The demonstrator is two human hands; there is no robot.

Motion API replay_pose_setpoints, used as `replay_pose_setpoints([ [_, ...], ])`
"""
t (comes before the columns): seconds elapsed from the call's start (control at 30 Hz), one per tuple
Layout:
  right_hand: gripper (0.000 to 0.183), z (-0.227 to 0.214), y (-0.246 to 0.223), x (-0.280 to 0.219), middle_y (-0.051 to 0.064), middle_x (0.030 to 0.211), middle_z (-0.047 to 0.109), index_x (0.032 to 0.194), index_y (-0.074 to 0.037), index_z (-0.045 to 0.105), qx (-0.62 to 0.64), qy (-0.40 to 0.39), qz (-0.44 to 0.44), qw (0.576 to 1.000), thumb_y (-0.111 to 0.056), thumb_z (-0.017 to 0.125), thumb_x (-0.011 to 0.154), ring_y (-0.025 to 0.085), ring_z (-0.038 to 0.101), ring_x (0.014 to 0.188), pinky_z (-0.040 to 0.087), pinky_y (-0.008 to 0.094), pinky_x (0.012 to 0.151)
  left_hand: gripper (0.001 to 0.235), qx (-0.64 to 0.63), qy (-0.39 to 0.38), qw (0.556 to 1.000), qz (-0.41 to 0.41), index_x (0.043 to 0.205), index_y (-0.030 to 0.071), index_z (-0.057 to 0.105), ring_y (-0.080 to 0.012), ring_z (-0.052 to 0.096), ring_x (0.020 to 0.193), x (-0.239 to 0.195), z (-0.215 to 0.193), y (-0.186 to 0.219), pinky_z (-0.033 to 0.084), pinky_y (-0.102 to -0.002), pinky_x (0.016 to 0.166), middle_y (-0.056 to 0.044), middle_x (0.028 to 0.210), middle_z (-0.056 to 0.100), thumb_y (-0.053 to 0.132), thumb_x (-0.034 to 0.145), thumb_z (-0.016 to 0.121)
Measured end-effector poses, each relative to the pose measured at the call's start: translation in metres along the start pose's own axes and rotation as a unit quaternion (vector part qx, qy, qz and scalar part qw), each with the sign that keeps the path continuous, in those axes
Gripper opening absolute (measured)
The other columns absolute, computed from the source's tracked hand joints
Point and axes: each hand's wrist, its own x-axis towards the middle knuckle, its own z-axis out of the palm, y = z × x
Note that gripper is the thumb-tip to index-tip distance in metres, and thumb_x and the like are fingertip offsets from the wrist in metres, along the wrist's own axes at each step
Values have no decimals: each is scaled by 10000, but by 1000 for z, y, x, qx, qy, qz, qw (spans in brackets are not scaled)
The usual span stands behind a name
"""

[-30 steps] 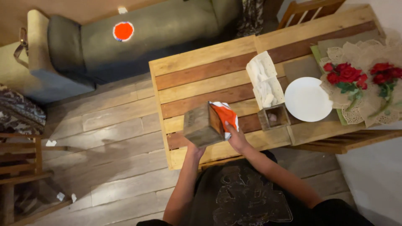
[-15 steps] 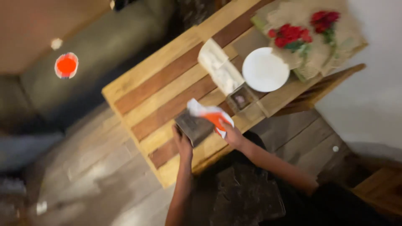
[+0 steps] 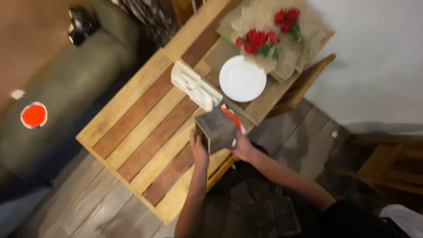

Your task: Arranging decorative lace doilies and artificial red roses on a wooden restaurant table.

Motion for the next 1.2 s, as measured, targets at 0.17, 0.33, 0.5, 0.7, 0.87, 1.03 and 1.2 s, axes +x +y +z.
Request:
replay_pose_setpoints([
  [0.17, 491, 20, -28, -18, 45, 1426, 589, 1463, -173, 462, 3, 14, 28, 999, -365, 472, 1011, 249, 612, 1249, 535, 491, 960, 252, 213, 3, 957, 195, 1298, 32, 570, -153, 590, 1094, 1, -5, -2, 501, -293, 967, -54, 1181, 632, 80, 1059, 505],
  [0.33, 412, -75, -26, -17, 137, 1284, 689, 1371, 2, 571, -94, 38, 72, 992, -259, 575, 1052, 287, 686, 1139, 556, 443, 988, 213, 211, 46, 974, 71, 1227, 96, 588, -117, 596, 886, -11, 4, 4, 477, -262, 681, -42, 1053, 639, 76, 1019, 546],
  [0.5, 408, -71, -87, -15, 94, 1186, 682, 1343, 1, 595, -302, 131, 25, 944, -255, 613, 1026, 231, 667, 1061, 528, 415, 914, 292, 183, 30, 974, 131, 1247, 95, 617, -71, 569, 851, -21, 49, 3, 463, -226, 684, -29, 1092, 652, 12, 976, 546],
  [0.7, 498, -75, -140, 29, 41, 1379, 586, 1451, -22, 488, -421, -12, -124, 899, -341, 520, 1071, 168, 540, 1287, 409, 351, 1106, 317, 187, 129, 968, 106, 1199, 74, 599, -126, 550, 784, 14, 119, 18, 443, -274, 601, -42, 1123, 671, -40, 904, 624],
  [0.87, 593, -43, -167, 98, 130, 1404, 575, 1459, 39, 451, -594, -107, -174, 778, -371, 578, 1051, 241, 509, 1301, 373, 409, 1089, 552, 399, 25, 892, 209, 1377, 47, 542, -270, 612, 1178, 44, 160, 47, 500, -380, 1013, -157, 1245, 634, -30, 837, 629],
  [1.03, 523, 20, -213, 166, 268, 1153, 679, 1275, 85, 586, -624, -46, -124, 770, -397, 597, 1074, 400, 673, 1031, 523, 513, 920, 642, 463, -11, 832, 307, 1439, 21, 466, -320, 553, 1287, 105, 195, 65, 488, -427, 1053, -193, 1376, 543, 38, 845, 709],
  [1.2, 505, 28, -232, 228, 265, 1085, 692, 1306, 43, 580, -705, -50, -284, 648, -331, 692, 986, 448, 667, 1015, 524, 512, 839, 745, 407, 4, 895, 183, 1466, 14, 352, -263, 606, 1186, 144, 219, 63, 587, -381, 885, -199, 1371, 504, 126, 836, 733],
])
